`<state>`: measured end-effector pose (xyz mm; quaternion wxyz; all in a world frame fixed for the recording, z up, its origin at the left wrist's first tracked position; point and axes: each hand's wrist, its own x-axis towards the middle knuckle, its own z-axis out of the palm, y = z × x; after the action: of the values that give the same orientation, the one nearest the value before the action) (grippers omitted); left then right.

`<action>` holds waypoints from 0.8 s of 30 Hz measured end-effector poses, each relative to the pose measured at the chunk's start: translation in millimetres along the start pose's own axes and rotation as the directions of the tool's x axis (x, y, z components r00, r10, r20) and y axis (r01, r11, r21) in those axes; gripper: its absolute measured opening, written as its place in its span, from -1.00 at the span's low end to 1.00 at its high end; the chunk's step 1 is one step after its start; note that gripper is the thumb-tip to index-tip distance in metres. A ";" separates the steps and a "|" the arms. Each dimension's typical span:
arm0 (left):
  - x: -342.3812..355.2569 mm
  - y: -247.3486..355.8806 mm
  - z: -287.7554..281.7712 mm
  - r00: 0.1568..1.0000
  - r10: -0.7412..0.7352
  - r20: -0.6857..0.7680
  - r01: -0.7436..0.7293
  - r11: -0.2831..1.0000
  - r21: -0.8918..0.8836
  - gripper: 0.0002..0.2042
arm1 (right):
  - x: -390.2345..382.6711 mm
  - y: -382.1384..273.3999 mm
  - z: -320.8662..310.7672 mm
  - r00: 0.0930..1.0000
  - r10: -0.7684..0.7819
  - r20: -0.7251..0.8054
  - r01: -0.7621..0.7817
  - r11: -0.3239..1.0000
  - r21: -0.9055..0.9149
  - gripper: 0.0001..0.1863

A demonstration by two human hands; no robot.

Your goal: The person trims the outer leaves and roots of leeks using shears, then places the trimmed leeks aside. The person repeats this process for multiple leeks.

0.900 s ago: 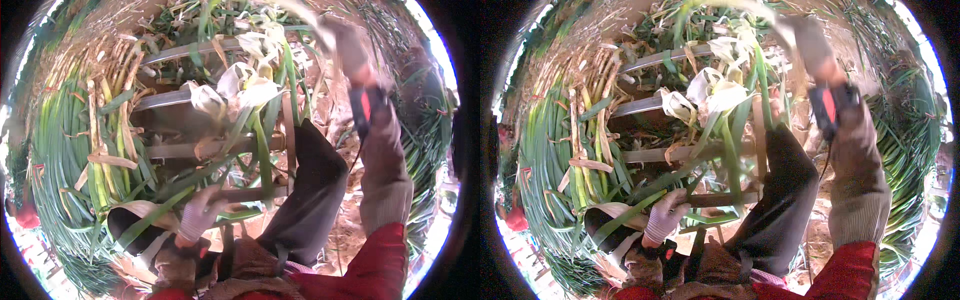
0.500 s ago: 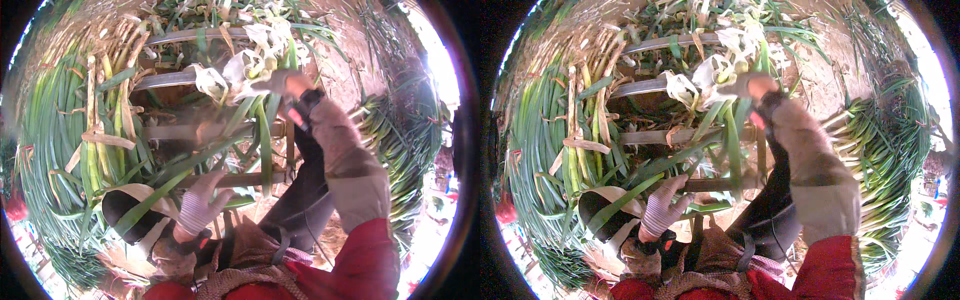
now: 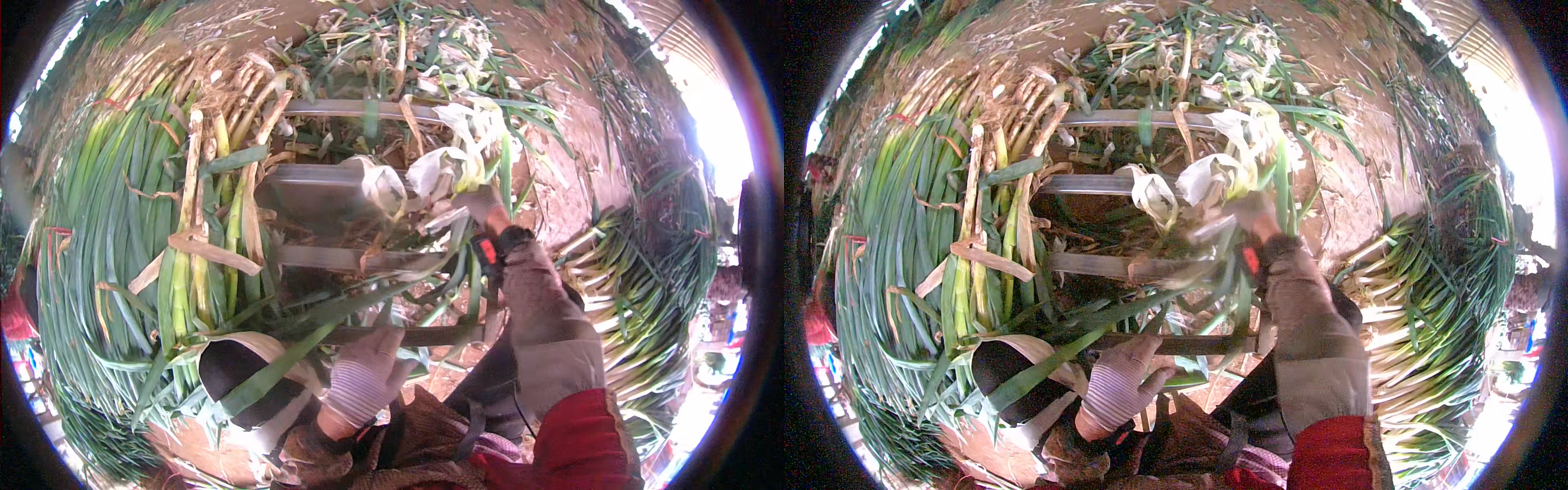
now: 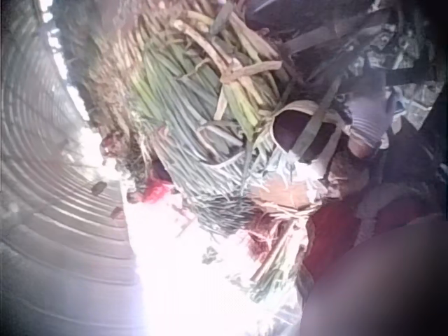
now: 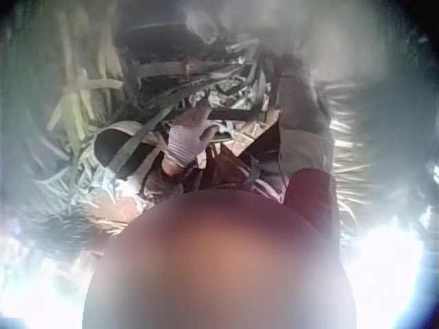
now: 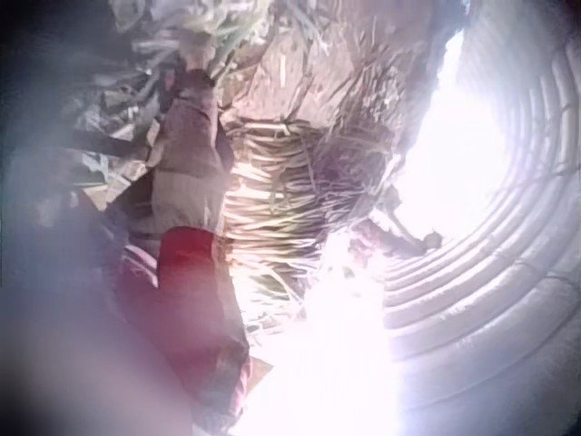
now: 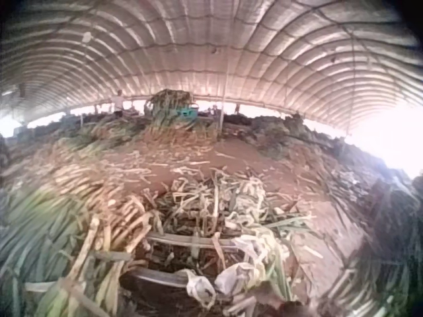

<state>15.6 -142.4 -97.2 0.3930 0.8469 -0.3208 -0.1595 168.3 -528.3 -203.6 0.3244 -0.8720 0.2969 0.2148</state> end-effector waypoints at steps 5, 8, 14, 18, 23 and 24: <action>-4.6 -1.8 -1.3 0.991 0.058 -0.124 -0.047 0.995 0.085 -0.55 | 59.9 -83.6 -166.3 0.687 -0.695 -0.210 0.346 0.567 -0.748 -0.57; -5.3 -0.7 -4.1 0.996 -0.050 -0.075 0.053 0.998 0.036 -0.55 | 62.9 -146.0 -280.0 0.593 -0.793 -0.136 0.782 0.528 0.330 -0.52; 3.0 10.1 -14.6 0.980 0.130 -0.151 -0.100 0.976 0.193 -0.51 | -38.4 -125.4 -175.9 0.598 -0.801 -0.024 0.021 0.046 -0.999 -0.39; -18.3 30.6 -48.0 0.993 -0.003 -0.121 0.035 0.965 0.258 -0.50 | -94.7 -79.2 -1.2 0.884 -0.467 0.008 0.450 0.848 -0.282 -0.36; -63.6 1.7 -141.7 0.837 0.009 -0.548 0.165 0.949 0.267 -0.51 | -135.3 -81.4 98.8 0.772 -0.555 0.310 0.630 0.598 -0.496 -0.49; -72.5 -14.7 -158.7 0.794 0.005 -0.608 0.221 0.929 0.296 -0.51 | -143.5 -85.2 102.2 0.764 -0.551 0.336 0.642 0.592 -0.488 -0.51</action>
<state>50.8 2.6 -5.6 0.3059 0.9270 -0.1535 0.1536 100.7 -350.9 -156.1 0.1189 -0.9570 -0.1178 0.2370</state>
